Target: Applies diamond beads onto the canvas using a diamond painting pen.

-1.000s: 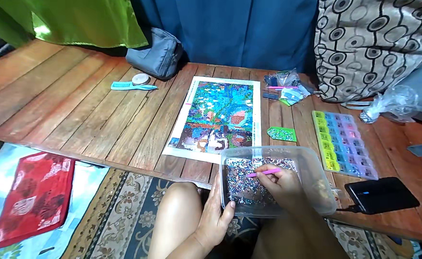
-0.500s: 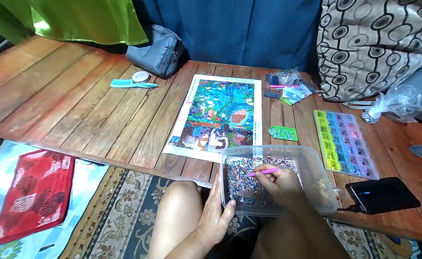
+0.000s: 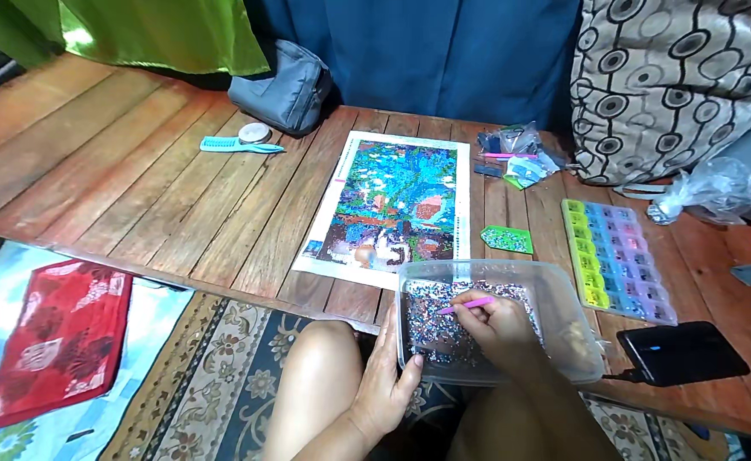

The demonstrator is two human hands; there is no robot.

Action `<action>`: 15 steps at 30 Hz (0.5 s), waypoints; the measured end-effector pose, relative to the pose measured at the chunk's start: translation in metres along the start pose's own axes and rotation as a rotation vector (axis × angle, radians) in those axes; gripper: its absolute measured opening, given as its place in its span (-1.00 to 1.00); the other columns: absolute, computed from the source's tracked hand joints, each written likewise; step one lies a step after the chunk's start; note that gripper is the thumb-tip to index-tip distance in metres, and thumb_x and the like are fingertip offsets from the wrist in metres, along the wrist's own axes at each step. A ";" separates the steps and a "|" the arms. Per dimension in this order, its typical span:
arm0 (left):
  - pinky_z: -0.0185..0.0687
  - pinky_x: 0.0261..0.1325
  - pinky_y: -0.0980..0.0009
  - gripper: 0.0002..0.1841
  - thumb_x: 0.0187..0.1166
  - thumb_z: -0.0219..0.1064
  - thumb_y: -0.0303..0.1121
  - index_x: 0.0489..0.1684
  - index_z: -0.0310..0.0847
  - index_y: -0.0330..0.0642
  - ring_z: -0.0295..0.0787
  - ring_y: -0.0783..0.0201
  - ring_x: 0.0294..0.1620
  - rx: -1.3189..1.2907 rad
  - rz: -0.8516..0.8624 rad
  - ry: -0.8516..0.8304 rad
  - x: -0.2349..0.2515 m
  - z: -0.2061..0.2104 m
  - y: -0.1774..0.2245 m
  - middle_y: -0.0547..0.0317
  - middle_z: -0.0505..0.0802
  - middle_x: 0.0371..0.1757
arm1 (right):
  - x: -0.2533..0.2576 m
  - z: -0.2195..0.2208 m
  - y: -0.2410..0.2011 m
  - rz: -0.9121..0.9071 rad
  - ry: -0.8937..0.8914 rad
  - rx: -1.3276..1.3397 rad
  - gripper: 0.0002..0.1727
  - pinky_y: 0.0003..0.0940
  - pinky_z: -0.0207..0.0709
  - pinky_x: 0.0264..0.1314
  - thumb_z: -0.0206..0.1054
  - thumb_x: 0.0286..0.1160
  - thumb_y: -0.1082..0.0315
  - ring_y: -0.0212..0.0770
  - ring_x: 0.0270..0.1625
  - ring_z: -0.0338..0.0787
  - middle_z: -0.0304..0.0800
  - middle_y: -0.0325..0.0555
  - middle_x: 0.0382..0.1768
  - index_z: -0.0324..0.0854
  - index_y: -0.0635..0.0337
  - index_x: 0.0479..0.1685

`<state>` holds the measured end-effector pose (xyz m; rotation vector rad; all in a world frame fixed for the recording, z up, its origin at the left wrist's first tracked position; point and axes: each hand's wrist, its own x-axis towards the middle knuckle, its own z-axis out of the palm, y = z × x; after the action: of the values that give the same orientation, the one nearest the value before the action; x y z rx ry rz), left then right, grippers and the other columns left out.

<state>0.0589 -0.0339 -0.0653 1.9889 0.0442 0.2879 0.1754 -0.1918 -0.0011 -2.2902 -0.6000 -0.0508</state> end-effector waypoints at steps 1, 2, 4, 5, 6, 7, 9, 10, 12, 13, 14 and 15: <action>0.00 0.80 0.31 -0.19 0.71 -0.03 0.03 0.74 0.08 -0.56 0.24 0.06 0.80 0.000 -0.004 -0.002 0.000 0.000 0.001 -0.42 0.37 0.70 | 0.000 -0.001 0.000 0.007 -0.002 0.013 -0.84 -0.45 0.36 -0.47 0.29 0.45 0.40 -0.44 -0.59 0.44 0.56 -0.30 -0.65 0.79 0.20 -0.35; -0.01 0.81 0.30 -0.19 0.70 -0.02 0.02 0.74 0.08 -0.56 0.22 0.06 0.80 0.000 -0.007 -0.004 0.000 -0.001 0.001 -0.42 0.37 0.71 | 0.000 -0.002 0.000 0.015 -0.002 0.019 -0.84 -0.45 0.36 -0.47 0.30 0.44 0.40 -0.45 -0.59 0.44 0.56 -0.30 -0.65 0.80 0.19 -0.35; -0.03 0.81 0.30 -0.19 0.70 -0.02 0.02 0.75 0.07 -0.55 0.20 0.06 0.81 0.002 -0.011 -0.008 0.000 -0.001 0.001 -0.41 0.35 0.72 | 0.000 -0.004 0.001 0.037 -0.001 0.017 -0.84 -0.47 0.36 -0.47 0.30 0.46 0.38 -0.47 -0.59 0.45 0.58 -0.33 -0.65 0.79 0.16 -0.36; -0.02 0.81 0.30 -0.19 0.71 -0.03 0.02 0.75 0.07 -0.55 0.21 0.05 0.81 0.003 -0.008 -0.007 0.000 -0.001 0.001 -0.42 0.36 0.72 | -0.001 -0.005 0.002 0.040 0.010 0.020 -0.84 -0.47 0.34 -0.47 0.30 0.45 0.38 -0.47 -0.59 0.44 0.57 -0.32 -0.65 0.79 0.18 -0.36; 0.00 0.81 0.30 -0.19 0.70 -0.03 0.03 0.75 0.08 -0.55 0.23 0.05 0.80 0.005 -0.004 -0.003 0.000 0.000 0.001 -0.43 0.37 0.71 | -0.001 -0.005 0.003 0.038 0.022 0.026 -0.84 -0.51 0.33 -0.49 0.29 0.45 0.39 -0.49 -0.60 0.43 0.56 -0.33 -0.65 0.79 0.19 -0.37; 0.00 0.80 0.30 -0.18 0.70 -0.03 0.04 0.74 0.09 -0.55 0.24 0.05 0.80 0.006 -0.004 0.000 0.000 0.000 0.000 -0.43 0.37 0.70 | -0.002 -0.006 0.003 0.039 0.030 0.037 -0.84 -0.54 0.32 -0.50 0.29 0.45 0.40 -0.51 -0.60 0.42 0.56 -0.33 -0.66 0.78 0.19 -0.36; -0.02 0.81 0.28 -0.18 0.70 -0.03 0.04 0.74 0.09 -0.56 0.24 0.05 0.80 0.007 -0.005 -0.001 0.000 0.000 0.001 -0.42 0.37 0.71 | -0.002 -0.007 0.003 0.049 0.028 0.056 -0.84 -0.58 0.33 -0.51 0.28 0.45 0.40 -0.54 -0.61 0.42 0.56 -0.34 -0.66 0.78 0.19 -0.35; -0.04 0.81 0.28 -0.18 0.70 -0.03 0.04 0.75 0.08 -0.55 0.22 0.06 0.80 0.004 -0.007 -0.005 0.000 0.000 0.001 -0.41 0.36 0.71 | -0.002 -0.007 0.004 0.052 0.027 0.064 -0.83 -0.58 0.32 -0.51 0.27 0.45 0.40 -0.54 -0.61 0.41 0.55 -0.34 -0.66 0.78 0.20 -0.34; -0.05 0.82 0.28 -0.19 0.70 -0.03 0.03 0.75 0.09 -0.54 0.21 0.06 0.81 0.003 -0.010 -0.006 0.000 0.000 0.001 -0.40 0.37 0.72 | -0.002 -0.008 0.004 0.068 0.024 0.074 -0.83 -0.60 0.32 -0.51 0.27 0.45 0.39 -0.56 -0.62 0.42 0.54 -0.37 -0.67 0.78 0.18 -0.35; -0.05 0.82 0.28 -0.19 0.70 -0.03 0.03 0.75 0.09 -0.54 0.21 0.05 0.81 0.004 -0.010 -0.006 0.000 0.000 0.001 -0.40 0.36 0.72 | -0.002 -0.008 0.004 0.080 0.020 0.084 -0.82 -0.61 0.34 -0.52 0.26 0.46 0.37 -0.57 -0.62 0.44 0.55 -0.38 -0.67 0.78 0.17 -0.35; -0.04 0.81 0.27 -0.19 0.70 -0.03 0.03 0.75 0.09 -0.54 0.22 0.05 0.81 0.004 -0.011 -0.005 0.000 0.000 0.001 -0.41 0.37 0.71 | -0.002 -0.009 0.004 0.098 0.012 0.104 -0.82 -0.61 0.36 -0.51 0.26 0.48 0.36 -0.58 -0.62 0.46 0.57 -0.39 -0.66 0.78 0.16 -0.34; -0.03 0.81 0.28 -0.19 0.70 -0.02 0.03 0.75 0.08 -0.55 0.22 0.04 0.80 0.004 -0.013 -0.006 0.000 0.000 0.001 -0.42 0.36 0.71 | -0.002 -0.009 0.005 0.111 0.010 0.123 -0.82 -0.62 0.38 -0.51 0.26 0.48 0.36 -0.59 -0.62 0.48 0.59 -0.39 -0.66 0.77 0.15 -0.33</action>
<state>0.0584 -0.0343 -0.0645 1.9924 0.0543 0.2733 0.1773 -0.2016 0.0013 -2.1979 -0.4575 0.0279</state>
